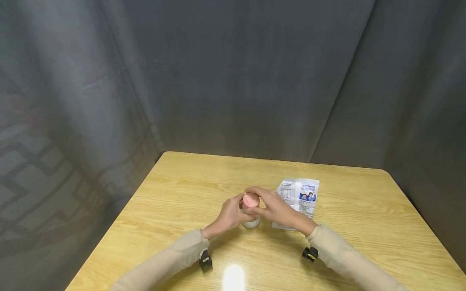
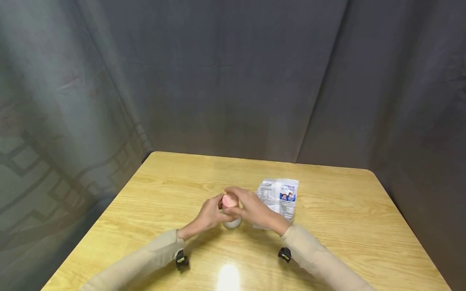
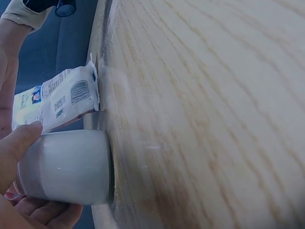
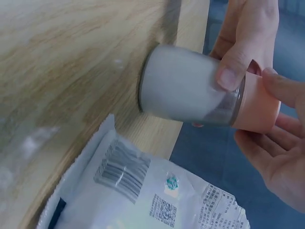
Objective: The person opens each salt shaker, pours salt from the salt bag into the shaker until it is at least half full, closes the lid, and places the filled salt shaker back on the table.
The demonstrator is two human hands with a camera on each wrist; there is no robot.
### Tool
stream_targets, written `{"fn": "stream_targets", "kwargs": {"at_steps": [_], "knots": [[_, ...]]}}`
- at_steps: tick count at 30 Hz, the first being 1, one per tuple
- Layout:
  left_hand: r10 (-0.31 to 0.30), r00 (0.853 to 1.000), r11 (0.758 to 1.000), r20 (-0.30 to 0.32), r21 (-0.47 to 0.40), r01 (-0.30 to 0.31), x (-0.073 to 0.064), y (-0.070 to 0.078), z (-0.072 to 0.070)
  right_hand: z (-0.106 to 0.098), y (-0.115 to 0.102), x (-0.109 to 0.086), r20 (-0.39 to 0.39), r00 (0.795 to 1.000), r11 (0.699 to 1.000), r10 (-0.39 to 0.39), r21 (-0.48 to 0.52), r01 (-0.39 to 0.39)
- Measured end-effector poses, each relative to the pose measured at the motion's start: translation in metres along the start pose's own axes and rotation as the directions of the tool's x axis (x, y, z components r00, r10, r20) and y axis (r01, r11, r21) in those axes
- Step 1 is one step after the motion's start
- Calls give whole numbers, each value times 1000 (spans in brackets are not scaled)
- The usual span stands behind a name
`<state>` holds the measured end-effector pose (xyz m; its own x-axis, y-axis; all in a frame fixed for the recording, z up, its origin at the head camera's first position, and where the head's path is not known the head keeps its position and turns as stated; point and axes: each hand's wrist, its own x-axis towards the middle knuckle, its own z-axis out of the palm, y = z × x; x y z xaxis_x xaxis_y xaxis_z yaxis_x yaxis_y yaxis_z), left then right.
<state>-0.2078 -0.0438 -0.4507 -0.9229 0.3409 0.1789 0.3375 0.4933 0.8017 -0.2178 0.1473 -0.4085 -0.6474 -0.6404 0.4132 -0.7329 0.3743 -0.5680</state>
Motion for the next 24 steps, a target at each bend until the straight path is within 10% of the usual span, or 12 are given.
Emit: {"fn": "stream_targets", "kwargs": {"at_steps": [24], "knots": [[3, 999, 997, -35, 73, -1, 0, 3, 1, 9, -6, 0, -157, 987, 996, 35, -76, -48]]}}
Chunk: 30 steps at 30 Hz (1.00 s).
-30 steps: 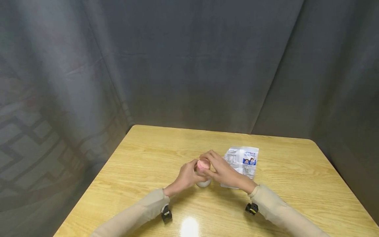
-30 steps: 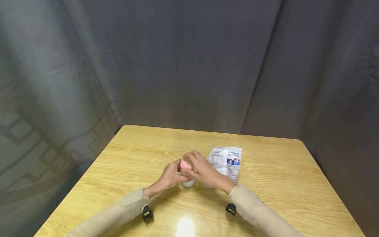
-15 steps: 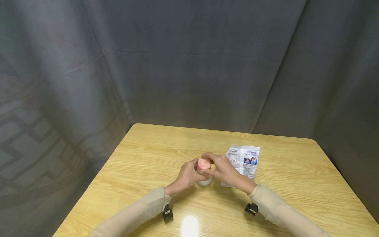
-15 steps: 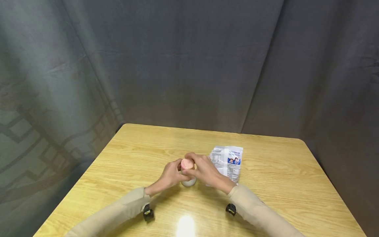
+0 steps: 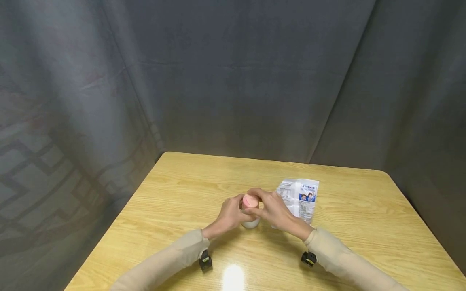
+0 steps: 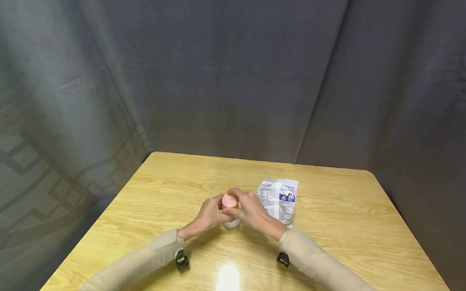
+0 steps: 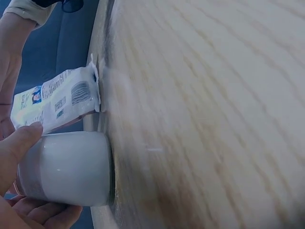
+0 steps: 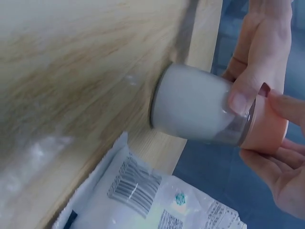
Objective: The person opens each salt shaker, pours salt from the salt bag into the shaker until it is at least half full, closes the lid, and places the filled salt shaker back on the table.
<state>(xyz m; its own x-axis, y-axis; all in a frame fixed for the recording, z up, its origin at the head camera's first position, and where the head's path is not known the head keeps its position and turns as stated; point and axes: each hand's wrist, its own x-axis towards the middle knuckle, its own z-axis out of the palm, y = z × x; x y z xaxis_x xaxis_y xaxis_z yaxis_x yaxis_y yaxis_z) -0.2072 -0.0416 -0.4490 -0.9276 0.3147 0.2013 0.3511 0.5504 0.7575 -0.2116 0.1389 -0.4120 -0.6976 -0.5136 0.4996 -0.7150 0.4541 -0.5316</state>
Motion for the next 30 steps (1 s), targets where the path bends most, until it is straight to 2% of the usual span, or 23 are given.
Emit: {"fn": "stream_targets", "kwargs": {"at_steps": [9, 12, 18, 22, 26, 30], "knots": [[4, 998, 999, 63, -41, -1, 2, -2, -1, -11, 6, -3, 118, 993, 996, 32, 81, -42], [5, 998, 999, 67, -40, -2, 3, -2, -1, -17, 7, -7, 126, 992, 995, 33, 85, -44], [25, 996, 998, 88, -64, -19, 4, -1, -1, -30, 13, -14, 57, 998, 999, 2, 41, -4], [29, 991, 991, 127, -132, -12, 3, -1, -6, -40, 20, -20, -19, 999, 999, -33, -15, 33], [17, 984, 987, 180, -158, 12, 0, -2, -16, -52, 27, -28, -108, 990, 994, -93, -71, 86], [31, 973, 990, 230, -144, 2, -3, -9, -29, -67, 34, -35, -189, 974, 986, -127, -130, 103]]}}
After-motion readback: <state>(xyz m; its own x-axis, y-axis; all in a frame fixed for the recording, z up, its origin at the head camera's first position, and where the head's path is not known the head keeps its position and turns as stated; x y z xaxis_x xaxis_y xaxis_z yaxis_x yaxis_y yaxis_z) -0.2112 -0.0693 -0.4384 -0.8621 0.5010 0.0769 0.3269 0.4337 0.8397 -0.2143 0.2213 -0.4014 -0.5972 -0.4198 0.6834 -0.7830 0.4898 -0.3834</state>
